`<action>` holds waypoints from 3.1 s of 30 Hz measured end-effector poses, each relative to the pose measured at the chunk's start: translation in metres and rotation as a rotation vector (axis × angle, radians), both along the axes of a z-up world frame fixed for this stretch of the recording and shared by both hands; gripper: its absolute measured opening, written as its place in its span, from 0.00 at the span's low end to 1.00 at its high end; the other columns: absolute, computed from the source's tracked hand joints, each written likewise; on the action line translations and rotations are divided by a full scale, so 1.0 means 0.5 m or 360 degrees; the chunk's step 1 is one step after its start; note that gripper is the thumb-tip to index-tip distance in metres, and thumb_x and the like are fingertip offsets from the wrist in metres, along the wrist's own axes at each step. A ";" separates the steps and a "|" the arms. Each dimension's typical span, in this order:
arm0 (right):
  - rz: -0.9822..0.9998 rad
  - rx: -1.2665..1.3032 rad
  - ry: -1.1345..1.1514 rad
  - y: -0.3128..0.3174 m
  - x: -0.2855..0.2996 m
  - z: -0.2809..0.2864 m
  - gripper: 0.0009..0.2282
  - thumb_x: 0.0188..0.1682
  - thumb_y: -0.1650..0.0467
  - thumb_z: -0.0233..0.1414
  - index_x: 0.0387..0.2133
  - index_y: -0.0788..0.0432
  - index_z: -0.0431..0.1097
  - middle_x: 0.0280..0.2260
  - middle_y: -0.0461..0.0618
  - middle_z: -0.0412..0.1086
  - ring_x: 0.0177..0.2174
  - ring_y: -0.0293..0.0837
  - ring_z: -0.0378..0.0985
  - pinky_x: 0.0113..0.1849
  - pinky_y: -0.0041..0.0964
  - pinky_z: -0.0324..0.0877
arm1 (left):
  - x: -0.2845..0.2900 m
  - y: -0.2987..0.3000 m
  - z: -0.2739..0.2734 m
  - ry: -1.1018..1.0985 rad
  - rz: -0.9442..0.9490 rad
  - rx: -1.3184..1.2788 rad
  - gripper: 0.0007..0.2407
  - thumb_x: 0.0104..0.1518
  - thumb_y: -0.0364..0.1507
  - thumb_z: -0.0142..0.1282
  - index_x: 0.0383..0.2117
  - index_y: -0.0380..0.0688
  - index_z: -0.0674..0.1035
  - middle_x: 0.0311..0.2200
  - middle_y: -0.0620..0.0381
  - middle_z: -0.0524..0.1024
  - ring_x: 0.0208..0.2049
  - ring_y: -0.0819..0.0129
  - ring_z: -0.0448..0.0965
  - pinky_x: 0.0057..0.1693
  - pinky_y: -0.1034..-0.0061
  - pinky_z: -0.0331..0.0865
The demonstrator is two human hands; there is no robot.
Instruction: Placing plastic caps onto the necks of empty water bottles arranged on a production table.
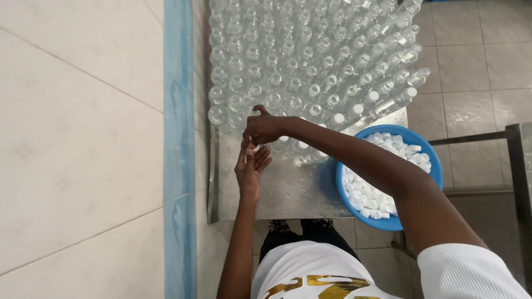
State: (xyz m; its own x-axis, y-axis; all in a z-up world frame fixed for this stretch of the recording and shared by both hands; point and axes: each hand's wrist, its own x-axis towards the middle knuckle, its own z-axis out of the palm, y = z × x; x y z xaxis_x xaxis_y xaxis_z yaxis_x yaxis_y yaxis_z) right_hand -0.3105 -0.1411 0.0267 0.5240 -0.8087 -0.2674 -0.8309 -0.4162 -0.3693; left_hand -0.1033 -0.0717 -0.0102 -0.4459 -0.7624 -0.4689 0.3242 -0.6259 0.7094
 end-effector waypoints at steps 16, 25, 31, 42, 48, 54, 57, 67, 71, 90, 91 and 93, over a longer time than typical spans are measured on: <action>-0.1417 -0.0701 -0.1313 0.612 -0.029 -0.004 0.13 0.59 0.84 0.49 0.46 0.60 0.80 0.59 0.54 0.75 0.65 0.60 0.73 0.58 0.57 0.74 | -0.057 0.276 -0.013 -0.0358 -0.0365 -0.0558 0.08 0.70 0.32 0.52 0.48 0.41 0.73 0.28 0.46 0.78 0.22 0.62 0.76 0.29 0.69 0.72; -0.1679 -0.0789 -0.1009 0.700 -0.132 -0.053 0.36 0.54 0.47 0.54 0.71 0.52 0.59 0.67 0.59 0.62 0.66 0.63 0.60 0.64 0.65 0.55 | -0.339 0.288 -0.090 -0.0631 -0.0902 -0.2761 0.16 0.64 0.27 0.54 0.55 0.30 0.76 0.53 0.33 0.76 0.54 0.36 0.75 0.63 0.47 0.69; -0.1988 -0.0742 -0.1167 0.721 -0.103 -0.081 0.32 0.55 0.60 0.62 0.71 0.59 0.62 0.65 0.62 0.62 0.67 0.66 0.58 0.66 0.65 0.55 | -0.305 0.203 -0.225 -0.0184 -0.0991 -0.3244 0.06 0.66 0.25 0.59 0.46 0.38 0.82 0.45 0.47 0.80 0.49 0.48 0.82 0.58 0.57 0.75; -0.2519 -0.0636 -0.0952 0.855 -0.039 -0.153 0.16 0.59 0.64 0.57 0.60 0.48 0.75 0.54 0.48 0.74 0.61 0.53 0.71 0.62 0.53 0.65 | -0.274 0.248 -0.139 -0.0126 -0.1304 -0.3250 0.11 0.63 0.19 0.55 0.50 0.42 0.78 0.56 0.46 0.76 0.60 0.47 0.77 0.64 0.56 0.72; -0.2819 -0.0426 -0.0713 0.984 -0.070 -0.122 0.17 0.59 0.64 0.59 0.60 0.50 0.74 0.52 0.56 0.75 0.52 0.58 0.78 0.54 0.56 0.74 | -0.336 0.335 -0.017 -0.0525 -0.2069 -0.2541 0.19 0.68 0.23 0.50 0.65 0.35 0.69 0.64 0.28 0.65 0.63 0.33 0.73 0.62 0.47 0.75; -0.2753 0.0302 -0.0544 0.963 -0.095 -0.081 0.38 0.51 0.65 0.66 0.74 0.56 0.55 0.56 0.68 0.71 0.55 0.63 0.77 0.51 0.58 0.79 | -0.452 0.374 -0.048 -0.1229 -0.2578 -0.2419 0.46 0.55 0.36 0.74 0.78 0.40 0.53 0.64 0.20 0.63 0.59 0.25 0.75 0.56 0.40 0.80; -0.2693 0.0424 -0.0402 0.915 -0.115 -0.107 0.45 0.47 0.68 0.69 0.76 0.59 0.49 0.55 0.71 0.68 0.55 0.64 0.73 0.46 0.55 0.80 | -0.500 0.380 -0.071 -0.1117 -0.2671 -0.2054 0.52 0.51 0.34 0.77 0.80 0.48 0.47 0.66 0.20 0.59 0.62 0.20 0.71 0.59 0.33 0.75; -0.2743 0.0282 -0.0788 0.870 -0.156 -0.111 0.39 0.49 0.77 0.61 0.75 0.67 0.48 0.54 0.72 0.65 0.53 0.66 0.71 0.52 0.55 0.74 | -0.520 0.382 -0.124 -0.0793 -0.1970 -0.0668 0.29 0.64 0.54 0.62 0.61 0.47 0.77 0.63 0.35 0.64 0.65 0.45 0.66 0.70 0.56 0.64; -0.2650 0.0235 -0.0825 0.858 -0.151 -0.107 0.37 0.50 0.79 0.59 0.74 0.69 0.50 0.55 0.72 0.66 0.54 0.67 0.71 0.54 0.54 0.72 | -0.526 0.427 -0.118 -0.0997 -0.1765 -0.0708 0.29 0.65 0.56 0.58 0.61 0.48 0.77 0.63 0.40 0.64 0.70 0.46 0.63 0.74 0.58 0.58; -0.2465 -0.0298 -0.0734 0.920 -0.211 -0.103 0.27 0.54 0.66 0.62 0.67 0.52 0.65 0.67 0.62 0.59 0.64 0.62 0.60 0.59 0.59 0.61 | -0.511 0.375 -0.165 -0.0550 -0.0951 0.0567 0.10 0.63 0.37 0.61 0.46 0.52 0.79 0.32 0.49 0.77 0.34 0.58 0.78 0.34 0.70 0.65; -0.2482 -0.0493 -0.0867 0.918 -0.202 -0.101 0.22 0.57 0.62 0.59 0.64 0.51 0.68 0.64 0.59 0.63 0.62 0.59 0.64 0.59 0.55 0.64 | -0.501 0.370 -0.177 -0.0495 -0.0989 0.0639 0.10 0.66 0.37 0.59 0.49 0.51 0.79 0.31 0.44 0.77 0.34 0.57 0.77 0.36 0.69 0.65; -0.2507 -0.0343 -0.1013 0.892 -0.195 -0.021 0.21 0.59 0.60 0.53 0.65 0.50 0.68 0.63 0.57 0.66 0.61 0.57 0.66 0.58 0.55 0.64 | -0.494 0.370 -0.127 -0.0424 -0.1095 0.0728 0.11 0.65 0.36 0.60 0.49 0.50 0.78 0.34 0.49 0.76 0.33 0.61 0.76 0.34 0.71 0.65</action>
State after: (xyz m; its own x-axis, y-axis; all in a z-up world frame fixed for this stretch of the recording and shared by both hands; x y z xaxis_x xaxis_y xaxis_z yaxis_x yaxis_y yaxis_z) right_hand -0.4081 0.3046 0.0164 -0.7808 -0.6002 -0.1733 -0.2118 0.5154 -0.8304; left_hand -0.3501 0.1132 -0.0738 -0.5701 -0.0750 -0.8181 -0.3722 -0.8642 0.3386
